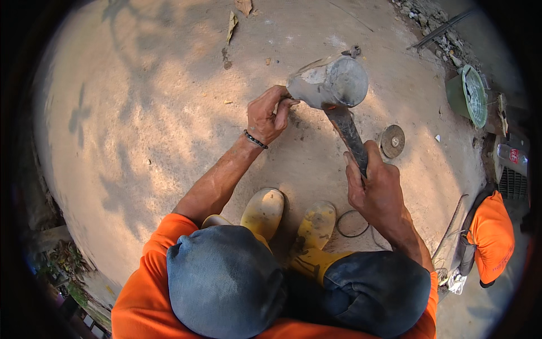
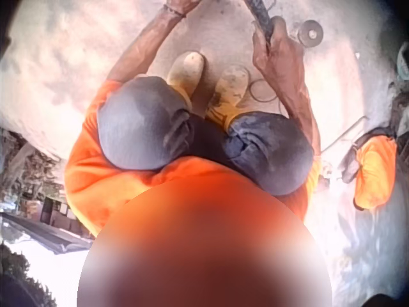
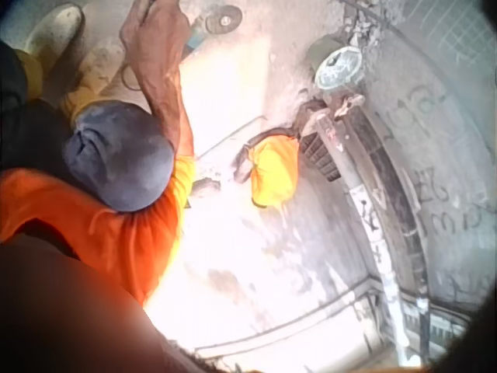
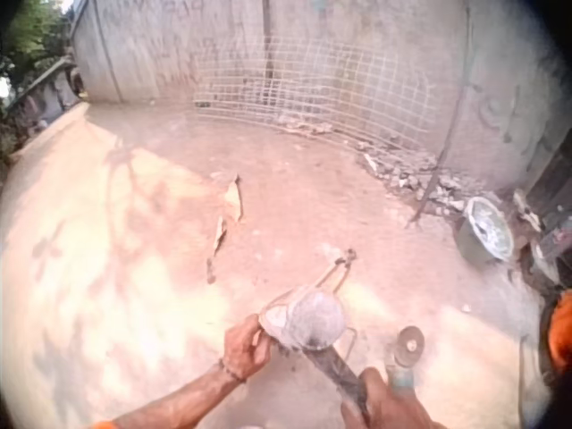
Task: The person uses a hammer and pliers to insert and secure metal pins into a small white pipe fitting. They repeatedly tap the pins with the hammer, adjust the fitting, and use pliers to manipulate the pins until they are seated.
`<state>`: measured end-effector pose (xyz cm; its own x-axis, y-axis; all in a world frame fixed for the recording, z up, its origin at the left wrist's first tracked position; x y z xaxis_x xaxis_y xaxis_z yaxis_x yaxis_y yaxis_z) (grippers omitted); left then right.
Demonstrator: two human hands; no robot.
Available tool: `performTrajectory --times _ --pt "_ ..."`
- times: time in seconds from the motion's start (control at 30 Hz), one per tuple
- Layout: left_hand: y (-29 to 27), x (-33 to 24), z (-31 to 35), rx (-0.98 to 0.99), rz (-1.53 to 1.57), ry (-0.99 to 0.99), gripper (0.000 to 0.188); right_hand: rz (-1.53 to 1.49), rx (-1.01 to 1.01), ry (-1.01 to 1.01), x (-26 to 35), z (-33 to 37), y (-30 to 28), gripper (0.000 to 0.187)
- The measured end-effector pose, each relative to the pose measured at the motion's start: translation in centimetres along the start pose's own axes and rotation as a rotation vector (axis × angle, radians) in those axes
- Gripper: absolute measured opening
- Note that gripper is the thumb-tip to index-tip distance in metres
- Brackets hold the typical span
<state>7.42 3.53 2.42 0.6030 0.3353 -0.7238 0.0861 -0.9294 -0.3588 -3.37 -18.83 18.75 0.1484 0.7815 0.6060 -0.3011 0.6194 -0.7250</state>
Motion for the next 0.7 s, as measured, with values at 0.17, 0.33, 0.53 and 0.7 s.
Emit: performTrajectory --times 0.17,0.33,0.53,0.7 --pt "-0.3 -0.1 0.3 0.025 -0.018 -0.040 0.018 0.032 0.059 0.046 0.4 0.2 -0.6 0.022" --pt "-0.4 -0.1 0.4 0.032 -0.031 0.011 0.016 -0.118 -0.087 0.032 0.7 1.3 -0.6 0.022" --pt "-0.6 0.1 0.2 0.018 0.022 -0.009 0.015 -0.039 0.036 0.042 0.0 0.2 0.7 0.028" --pt "-0.8 0.3 0.3 0.021 -0.011 0.011 0.019 -0.029 0.058 -0.004 0.1 -0.2 0.7 0.029"
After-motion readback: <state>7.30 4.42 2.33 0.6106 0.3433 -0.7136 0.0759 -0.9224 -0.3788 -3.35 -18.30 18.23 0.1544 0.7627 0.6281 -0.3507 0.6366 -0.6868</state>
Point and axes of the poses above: each hand's wrist, its own z-axis away from the middle knuckle, its own y-axis out of the palm, x = y × z, the point moved 4 cm from there along -z, towards the middle knuckle, and after that the axes turned 7 degrees about y, right-handed, at the moved point
